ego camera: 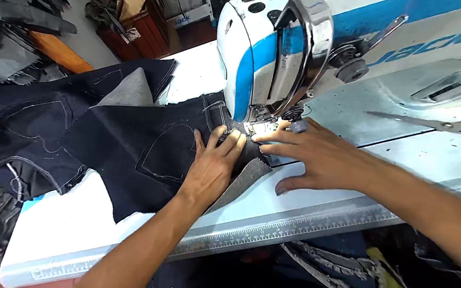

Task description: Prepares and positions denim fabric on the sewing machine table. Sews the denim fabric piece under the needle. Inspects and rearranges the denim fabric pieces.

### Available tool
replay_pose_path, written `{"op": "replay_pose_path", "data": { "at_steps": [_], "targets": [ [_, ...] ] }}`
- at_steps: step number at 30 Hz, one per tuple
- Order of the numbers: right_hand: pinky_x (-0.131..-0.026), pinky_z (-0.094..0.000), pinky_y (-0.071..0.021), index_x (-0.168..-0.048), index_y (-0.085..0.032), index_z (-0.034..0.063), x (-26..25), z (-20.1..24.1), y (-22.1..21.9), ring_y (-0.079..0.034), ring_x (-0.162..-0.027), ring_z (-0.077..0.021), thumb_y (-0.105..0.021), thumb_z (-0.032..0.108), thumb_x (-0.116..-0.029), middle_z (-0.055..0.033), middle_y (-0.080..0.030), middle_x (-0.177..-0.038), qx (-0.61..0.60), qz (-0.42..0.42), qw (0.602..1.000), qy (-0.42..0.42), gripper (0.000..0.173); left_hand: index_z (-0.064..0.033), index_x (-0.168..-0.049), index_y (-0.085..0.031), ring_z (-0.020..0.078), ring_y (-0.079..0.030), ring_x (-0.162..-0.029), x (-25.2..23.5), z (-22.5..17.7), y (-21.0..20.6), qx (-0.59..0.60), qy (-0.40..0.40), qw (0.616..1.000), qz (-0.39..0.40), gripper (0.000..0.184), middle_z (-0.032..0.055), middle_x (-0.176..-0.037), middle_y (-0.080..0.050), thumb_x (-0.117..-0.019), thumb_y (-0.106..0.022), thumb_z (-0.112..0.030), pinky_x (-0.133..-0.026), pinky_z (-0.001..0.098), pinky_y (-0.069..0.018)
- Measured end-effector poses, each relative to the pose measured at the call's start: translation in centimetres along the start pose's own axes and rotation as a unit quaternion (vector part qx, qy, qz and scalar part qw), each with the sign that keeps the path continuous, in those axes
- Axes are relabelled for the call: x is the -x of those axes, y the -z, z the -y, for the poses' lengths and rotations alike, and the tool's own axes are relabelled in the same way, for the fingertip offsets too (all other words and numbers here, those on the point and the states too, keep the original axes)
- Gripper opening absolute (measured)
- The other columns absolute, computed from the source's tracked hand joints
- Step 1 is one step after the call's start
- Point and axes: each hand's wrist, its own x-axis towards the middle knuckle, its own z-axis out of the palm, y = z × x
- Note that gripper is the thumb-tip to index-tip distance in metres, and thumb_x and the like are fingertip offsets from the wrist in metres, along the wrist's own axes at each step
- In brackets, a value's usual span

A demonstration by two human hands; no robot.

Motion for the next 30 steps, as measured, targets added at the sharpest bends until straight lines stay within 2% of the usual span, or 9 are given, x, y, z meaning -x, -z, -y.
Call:
{"op": "replay_pose_path", "data": {
  "at_steps": [6, 11, 14, 16, 18, 22, 27, 29, 30],
  "targets": [
    [-0.097, -0.0479, -0.0467, -0.126, -0.073, 0.0191, 0.1, -0.2, -0.6, -0.06, -0.123, -0.0252, -0.052, 0.07, -0.0918, 0.0002, -0.068, -0.134, 0.013, -0.042, 0.999, -0.031, 0.065, -0.0108, -0.135, -0.066, 0.04, -0.049, -0.14, -2.4, 2.3, -0.3, 0.015, -0.003, 1.0, -0.001, 0.041, 0.0062, -0.139, -0.064, -0.0951, -0.058, -0.015, -0.1, 0.0821, -0.0325],
    [-0.093, -0.0463, -0.0491, -0.119, -0.076, 0.016, 0.8, 0.5, -0.4, -0.063, -0.118, -0.0268, -0.055, 0.065, -0.0941, -0.0022, -0.071, -0.129, 0.034, -0.074, 0.995, -0.058, 0.059, -0.0117, -0.135, -0.065, 0.0435, -0.034, -0.149, -5.5, 4.6, 1.5, 0.011, -0.016, 0.997, 0.077, 0.068, 0.0109, -0.153, -0.051, -0.0895, -0.064, -0.062, -0.101, 0.0826, -0.0308],
    [-0.094, -0.0517, -0.0507, -0.113, -0.077, 0.0118, 1.4, 2.0, -0.3, -0.063, -0.117, -0.0305, -0.062, 0.06, -0.0918, -0.0065, -0.071, -0.127, 0.016, -0.088, 0.992, -0.093, 0.055, -0.013, -0.13, -0.07, 0.0421, -0.03, -0.152, -8.1, 8.6, 4.4, -0.034, 0.002, 0.992, 0.119, 0.066, 0.0132, -0.164, -0.037, -0.0936, -0.058, -0.066, -0.111, 0.0787, -0.0262],
    [-0.095, -0.047, -0.0534, -0.107, -0.078, 0.0137, 2.7, 5.0, -0.6, -0.065, -0.113, -0.0239, -0.068, 0.052, -0.0913, -0.0034, -0.073, -0.119, -0.057, -0.118, 0.987, -0.096, 0.042, -0.0097, -0.142, -0.061, 0.0451, -0.038, -0.147, -9.1, 13.0, 5.6, -0.091, 0.081, 0.983, 0.136, 0.065, 0.0188, -0.16, -0.041, -0.1036, -0.044, -0.06, -0.111, 0.0772, -0.0278],
    [-0.095, -0.0368, -0.0542, -0.108, -0.077, 0.0182, 4.9, 8.9, -1.3, -0.067, -0.109, -0.0127, -0.067, 0.049, -0.0954, 0.0023, -0.075, -0.112, -0.227, -0.129, 0.962, -0.083, 0.035, 0.0007, -0.134, -0.061, 0.0499, -0.057, -0.127, -8.7, 16.8, 4.5, -0.152, 0.115, 0.977, 0.099, 0.067, 0.0293, -0.135, -0.06, -0.1068, -0.039, -0.056, -0.104, 0.0729, -0.0377],
    [-0.098, -0.0352, -0.0561, -0.123, -0.07, 0.0076, 8.8, 13.7, -3.3, -0.069, -0.109, -0.0162, -0.052, 0.06, -0.1001, -0.0083, -0.074, -0.117, -0.673, 0.04, 0.738, -0.04, 0.06, 0.0086, -0.11, -0.063, 0.0471, -0.067, -0.103, -5.7, 15.7, 2.0, -0.167, 0.149, 0.975, 0.01, 0.068, 0.0301, -0.102, -0.069, -0.1054, -0.041, -0.056, -0.097, 0.0618, -0.0449],
    [-0.087, -0.0491, -0.0599, -0.147, -0.056, 0.0181, 9.6, 15.5, -5.8, -0.065, -0.122, -0.033, -0.037, 0.096, -0.0753, -0.0143, -0.063, -0.141, -0.873, 0.083, 0.439, -0.194, 0.108, 0.005, -0.102, -0.063, 0.0461, -0.068, -0.075, 4.1, 6.9, 3.8, -0.137, 0.186, 0.973, -0.018, 0.044, 0.025, -0.081, -0.066, -0.1083, -0.047, -0.035, -0.067, 0.061, -0.0537],
    [-0.083, -0.0488, -0.0623, -0.133, -0.065, 0.0211, 8.0, 16.6, -4.9, -0.072, -0.11, -0.0271, -0.048, 0.081, -0.0873, -0.0073, -0.072, -0.125, -0.868, 0.085, 0.415, -0.258, 0.077, -0.0007, -0.096, -0.063, 0.0384, -0.066, -0.068, 10.7, 2.3, 4.7, -0.169, 0.19, 0.966, -0.045, 0.037, 0.0175, -0.076, -0.063, -0.1082, -0.046, -0.032, -0.058, 0.0534, -0.0527],
    [-0.083, -0.0409, -0.0635, -0.125, -0.065, 0.0198, 7.0, 17.2, -4.4, -0.074, -0.102, -0.0178, -0.057, 0.061, -0.0965, -0.0013, -0.075, -0.115, -0.828, 0.102, 0.468, -0.291, 0.05, -0.0025, -0.094, -0.065, 0.0347, -0.066, -0.066, 14.3, 0.2, 4.7, -0.195, 0.192, 0.959, -0.074, 0.037, 0.015, -0.075, -0.063, -0.1074, -0.047, -0.031, -0.056, 0.0495, -0.0524]
  ]
}}
